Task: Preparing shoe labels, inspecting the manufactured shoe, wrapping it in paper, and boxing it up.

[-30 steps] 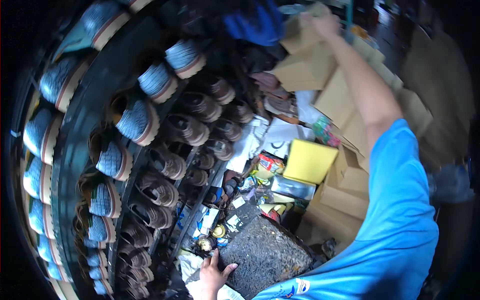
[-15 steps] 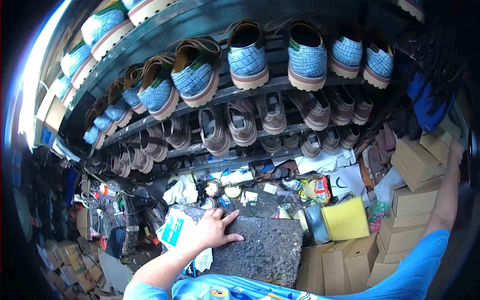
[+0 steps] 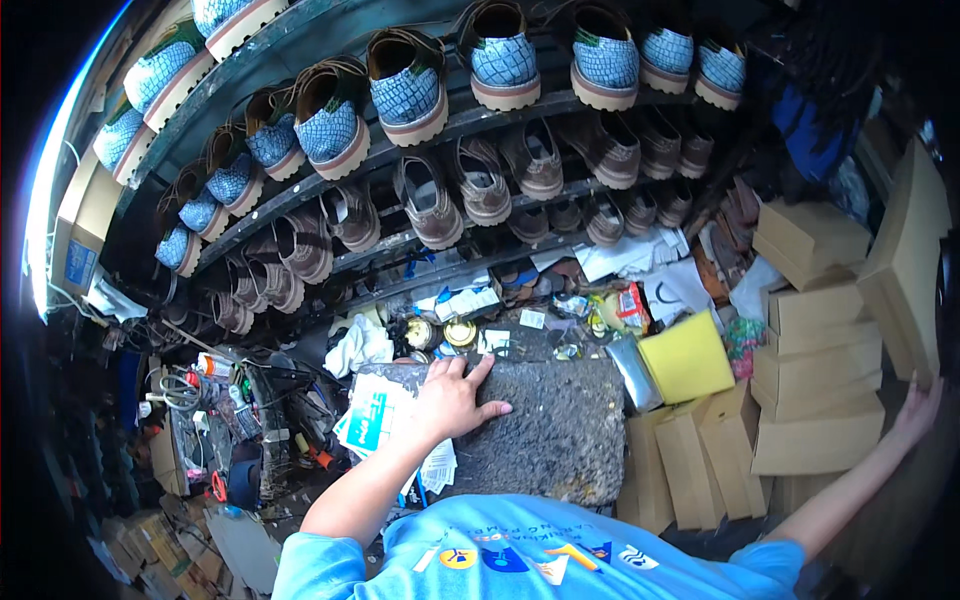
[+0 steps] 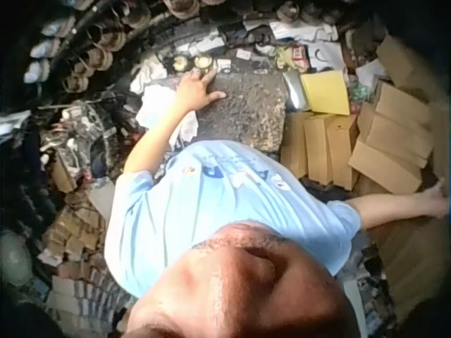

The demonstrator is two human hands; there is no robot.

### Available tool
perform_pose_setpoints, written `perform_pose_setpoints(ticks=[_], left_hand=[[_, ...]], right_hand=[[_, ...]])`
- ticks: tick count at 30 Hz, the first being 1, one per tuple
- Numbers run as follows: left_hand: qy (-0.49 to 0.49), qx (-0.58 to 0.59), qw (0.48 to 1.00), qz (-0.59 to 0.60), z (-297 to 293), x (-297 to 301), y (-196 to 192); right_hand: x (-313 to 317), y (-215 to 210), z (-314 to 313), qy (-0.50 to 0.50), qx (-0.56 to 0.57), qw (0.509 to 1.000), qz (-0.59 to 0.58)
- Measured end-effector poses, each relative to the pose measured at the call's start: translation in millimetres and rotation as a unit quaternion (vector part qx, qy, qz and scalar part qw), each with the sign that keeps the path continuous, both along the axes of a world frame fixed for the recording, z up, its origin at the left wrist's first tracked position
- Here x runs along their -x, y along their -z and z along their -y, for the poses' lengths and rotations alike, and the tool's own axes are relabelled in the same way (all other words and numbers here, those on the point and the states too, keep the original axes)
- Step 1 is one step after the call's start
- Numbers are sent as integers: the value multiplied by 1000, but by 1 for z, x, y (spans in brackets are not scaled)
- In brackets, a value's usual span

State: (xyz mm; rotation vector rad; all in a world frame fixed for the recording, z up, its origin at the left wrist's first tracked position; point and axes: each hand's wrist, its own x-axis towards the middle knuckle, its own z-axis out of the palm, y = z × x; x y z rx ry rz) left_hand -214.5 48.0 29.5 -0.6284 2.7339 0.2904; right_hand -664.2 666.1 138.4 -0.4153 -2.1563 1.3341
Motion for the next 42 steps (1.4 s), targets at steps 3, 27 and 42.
perform_pose_setpoints(ticks=[3,27,42], left_hand=[[33,-61,998,-8,20,3,17],[-197,-678,678,-204,-35,-77,-82],[182,-651,580,-454,-16,-114,-145]], right_hand=[[-209,-51,20,-238,279,927,-81],[-425,74,252,-416,430,691,406],[-413,92,304,-403,344,767,363]])
